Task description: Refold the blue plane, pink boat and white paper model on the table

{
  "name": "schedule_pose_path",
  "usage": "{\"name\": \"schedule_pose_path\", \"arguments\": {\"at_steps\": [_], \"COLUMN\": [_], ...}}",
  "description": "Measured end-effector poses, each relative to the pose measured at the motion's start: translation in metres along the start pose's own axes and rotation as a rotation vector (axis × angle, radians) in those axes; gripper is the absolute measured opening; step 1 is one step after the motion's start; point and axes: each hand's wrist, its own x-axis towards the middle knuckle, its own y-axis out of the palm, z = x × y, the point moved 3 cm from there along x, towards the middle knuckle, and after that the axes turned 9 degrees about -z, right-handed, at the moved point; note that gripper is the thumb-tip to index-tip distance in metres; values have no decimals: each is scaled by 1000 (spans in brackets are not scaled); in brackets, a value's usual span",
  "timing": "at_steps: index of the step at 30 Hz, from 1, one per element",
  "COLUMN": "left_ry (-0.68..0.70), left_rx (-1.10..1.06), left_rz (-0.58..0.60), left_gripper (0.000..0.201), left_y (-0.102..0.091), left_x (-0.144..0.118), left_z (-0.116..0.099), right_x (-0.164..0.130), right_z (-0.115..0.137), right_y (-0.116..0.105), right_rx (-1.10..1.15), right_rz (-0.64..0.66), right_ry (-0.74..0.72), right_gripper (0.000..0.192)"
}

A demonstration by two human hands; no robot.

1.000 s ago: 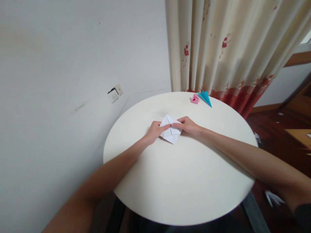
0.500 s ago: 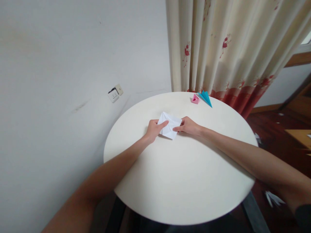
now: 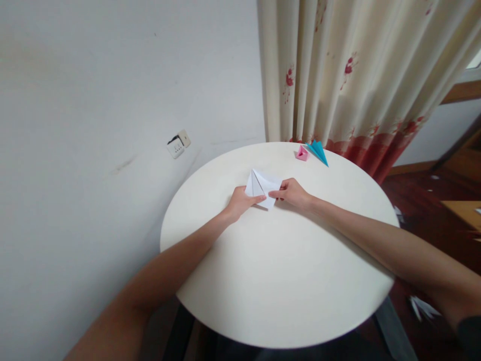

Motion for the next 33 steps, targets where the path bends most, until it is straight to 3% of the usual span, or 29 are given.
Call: {"name": "schedule_pose_path", "arguments": {"at_steps": [21, 33], "left_ry": [24, 16], "left_rx": [2, 11], "left_rz": [12, 51], "left_gripper": [58, 53], "left_y": [1, 1], "left_x": [-1, 0], "left_z": [-1, 1], "right_x": [-5, -3], "right_z": [6, 2], "right_y": [2, 4], "right_rx": [-2, 149], "right_rz": [46, 25], "right_ry": [3, 56], "right_gripper": [22, 28]}}
